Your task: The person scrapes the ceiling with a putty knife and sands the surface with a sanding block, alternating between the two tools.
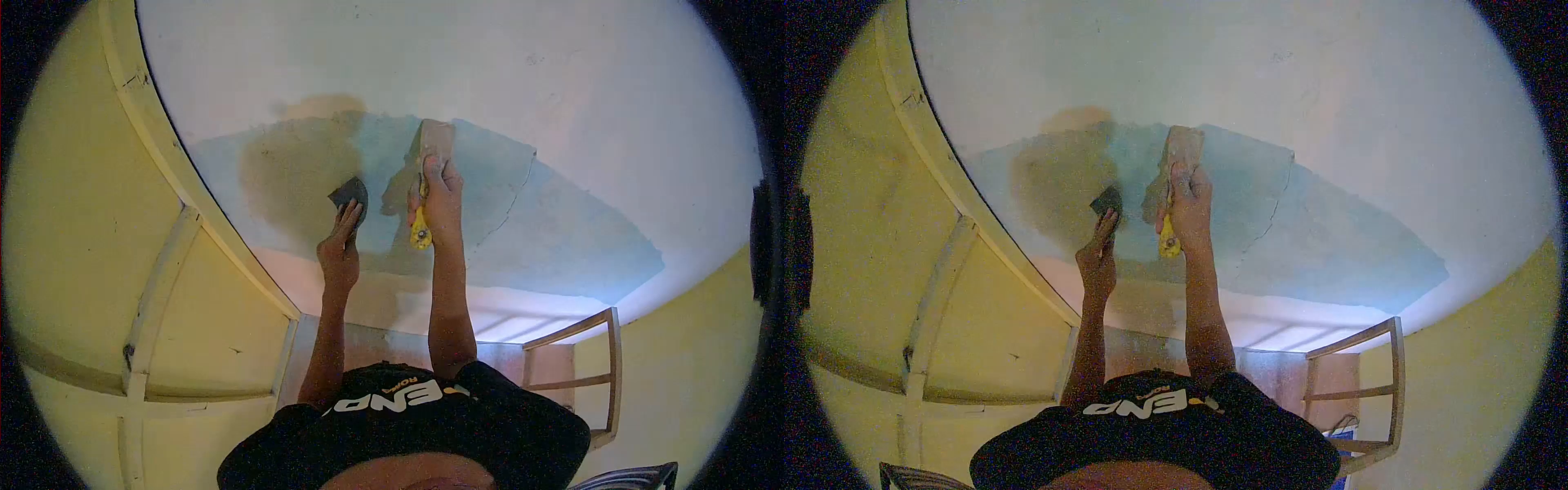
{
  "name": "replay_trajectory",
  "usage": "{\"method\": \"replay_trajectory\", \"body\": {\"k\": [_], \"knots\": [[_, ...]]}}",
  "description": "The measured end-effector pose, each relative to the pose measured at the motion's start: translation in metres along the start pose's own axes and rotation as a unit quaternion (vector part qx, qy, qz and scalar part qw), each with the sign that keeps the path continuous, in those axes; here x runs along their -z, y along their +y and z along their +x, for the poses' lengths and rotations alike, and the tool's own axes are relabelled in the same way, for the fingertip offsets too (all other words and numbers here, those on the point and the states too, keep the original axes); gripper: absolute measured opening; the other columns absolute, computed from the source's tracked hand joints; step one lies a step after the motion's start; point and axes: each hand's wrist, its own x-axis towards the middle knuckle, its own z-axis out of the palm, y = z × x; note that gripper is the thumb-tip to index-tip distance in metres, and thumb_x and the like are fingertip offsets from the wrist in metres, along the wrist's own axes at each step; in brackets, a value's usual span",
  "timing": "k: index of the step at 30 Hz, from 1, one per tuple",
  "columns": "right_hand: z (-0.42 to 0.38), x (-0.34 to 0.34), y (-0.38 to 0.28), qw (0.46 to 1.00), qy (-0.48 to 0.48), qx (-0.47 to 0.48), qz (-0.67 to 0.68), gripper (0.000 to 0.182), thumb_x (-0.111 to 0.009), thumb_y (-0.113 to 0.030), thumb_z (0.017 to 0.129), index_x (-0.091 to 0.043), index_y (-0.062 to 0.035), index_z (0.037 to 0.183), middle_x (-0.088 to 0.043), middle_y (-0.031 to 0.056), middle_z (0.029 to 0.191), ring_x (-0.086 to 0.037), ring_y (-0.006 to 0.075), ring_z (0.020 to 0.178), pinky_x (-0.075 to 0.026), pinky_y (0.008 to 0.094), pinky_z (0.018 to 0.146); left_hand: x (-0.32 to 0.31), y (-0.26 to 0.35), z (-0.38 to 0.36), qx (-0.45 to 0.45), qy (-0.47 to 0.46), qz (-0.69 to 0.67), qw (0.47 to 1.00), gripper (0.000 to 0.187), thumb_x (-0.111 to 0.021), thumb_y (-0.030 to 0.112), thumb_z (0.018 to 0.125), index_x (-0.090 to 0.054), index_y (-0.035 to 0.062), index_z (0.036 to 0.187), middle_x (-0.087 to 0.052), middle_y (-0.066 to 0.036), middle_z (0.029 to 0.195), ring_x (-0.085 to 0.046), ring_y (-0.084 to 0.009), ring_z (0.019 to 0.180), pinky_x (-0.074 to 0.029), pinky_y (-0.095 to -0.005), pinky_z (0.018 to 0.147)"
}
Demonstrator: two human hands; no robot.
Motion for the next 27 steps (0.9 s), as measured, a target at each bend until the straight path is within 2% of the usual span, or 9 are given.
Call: {"method": "replay_trajectory", "body": {"k": [3, 6, 8, 12, 15, 17, 21, 24, 27], "knots": [[-0.006, 0.006, -0.003, 0.999, -0.027, -0.024, 0.011, 0.033, -0.051, -0.035, 0.108, -0.057, -0.0030, 0.106, -0.058, 0.0065, 0.068, -0.053, 0.0163, 0.039, -0.043, 0.0318, 0.034, -0.003, -0.001, -0.002, -0.025, 0.016, -0.021, 0.999, 0.056, -0.051, -0.014, 0.090, -0.063, 0.0128, 0.137, -0.059, -0.014, 0.143, -0.052, -0.0325, 0.137, -0.049, -0.0393, 0.107], [-0.001, -0.002, -0.023, 1.000, 0.017, -0.021, 0.000, 0.036, -0.055, -0.039, 0.105, -0.058, -0.0031, 0.108, -0.054, 0.0038, 0.061, -0.050, 0.0142, 0.039, -0.040, 0.0300, 0.033, 0.000, 0.004, -0.007, -0.018, 0.008, -0.015, 1.000, 0.056, -0.050, -0.013, 0.090, -0.063, 0.0130, 0.138, -0.060, -0.014, 0.143, -0.052, -0.0331, 0.137, -0.049, -0.0392, 0.107], [-0.003, 0.004, 0.000, 0.999, -0.009, -0.038, -0.019, 0.034, -0.054, -0.037, 0.106, -0.057, -0.0036, 0.109, -0.053, 0.0035, 0.060, -0.049, 0.0143, 0.038, -0.040, 0.0304, 0.033, 0.001, 0.006, -0.010, -0.017, -0.001, -0.011, 1.000, 0.056, -0.049, -0.012, 0.090, -0.063, 0.0131, 0.138, -0.060, -0.015, 0.143, -0.052, -0.0332, 0.137, -0.049, -0.0393, 0.107], [-0.006, 0.004, -0.007, 0.999, -0.027, -0.042, -0.023, 0.033, -0.052, -0.037, 0.106, -0.056, -0.0045, 0.105, -0.051, 0.0034, 0.057, -0.049, 0.0149, 0.037, -0.040, 0.0306, 0.034, 0.002, 0.012, -0.008, -0.020, 0.010, -0.042, 0.999, 0.053, -0.051, -0.010, 0.092, -0.063, 0.0130, 0.138, -0.059, -0.014, 0.143, -0.052, -0.0326, 0.137, -0.049, -0.0394, 0.107], [-0.004, -0.003, -0.006, 0.999, -0.041, 0.005, 0.001, 0.032, -0.052, -0.037, 0.106, -0.055, -0.0058, 0.103, -0.051, 0.0037, 0.056, -0.048, 0.0150, 0.036, -0.041, 0.0308, 0.033, 0.001, 0.010, -0.014, -0.031, 0.014, -0.054, 0.998, 0.051, -0.052, -0.009, 0.093, -0.063, 0.0118, 0.138, -0.059, -0.014, 0.143, -0.052, -0.0329, 0.137, -0.049, -0.0393, 0.107], [-0.007, 0.002, 0.008, 0.999, -0.020, -0.024, -0.005, 0.031, -0.052, -0.037, 0.106, -0.055, -0.0061, 0.103, -0.051, 0.0037, 0.056, -0.048, 0.0151, 0.036, -0.041, 0.0306, 0.033, 0.004, 0.018, -0.012, -0.022, 0.016, -0.054, 0.998, 0.048, -0.053, -0.008, 0.094, -0.063, 0.0107, 0.137, -0.060, -0.014, 0.143, -0.052, -0.0331, 0.137, -0.048, -0.0392, 0.107], [-0.004, -0.005, -0.006, 0.998, -0.014, -0.049, 0.021, 0.029, -0.052, -0.035, 0.106, -0.055, -0.0060, 0.104, -0.051, 0.0043, 0.055, -0.047, 0.0158, 0.035, -0.040, 0.0309, 0.033, 0.010, 0.016, -0.015, -0.009, 0.017, -0.040, 0.999, 0.046, -0.054, -0.006, 0.095, -0.063, 0.0111, 0.137, -0.061, -0.014, 0.141, -0.053, -0.0325, 0.136, -0.048, -0.0392, 0.107], [-0.006, -0.004, 0.007, 1.000, -0.004, -0.010, -0.006, 0.030, -0.052, -0.035, 0.106, -0.055, -0.0053, 0.105, -0.050, 0.0051, 0.055, -0.048, 0.0166, 0.035, -0.040, 0.0311, 0.033, 0.013, 0.015, -0.017, -0.007, 0.016, -0.035, 0.999, 0.046, -0.055, -0.005, 0.096, -0.063, 0.0123, 0.137, -0.061, -0.014, 0.142, -0.053, -0.0319, 0.136, -0.048, -0.0390, 0.107], [-0.003, -0.004, -0.011, 0.999, -0.016, -0.042, -0.010, 0.030, -0.052, -0.035, 0.106, -0.054, -0.0056, 0.103, -0.051, 0.0060, 0.055, -0.048, 0.0173, 0.035, -0.041, 0.0320, 0.033, 0.013, 0.009, -0.018, -0.020, 0.014, -0.006, 1.000, 0.046, -0.056, -0.004, 0.095, -0.063, 0.0132, 0.138, -0.060, -0.013, 0.142, -0.053, -0.0321, 0.136, -0.049, -0.0388, 0.106]]}}
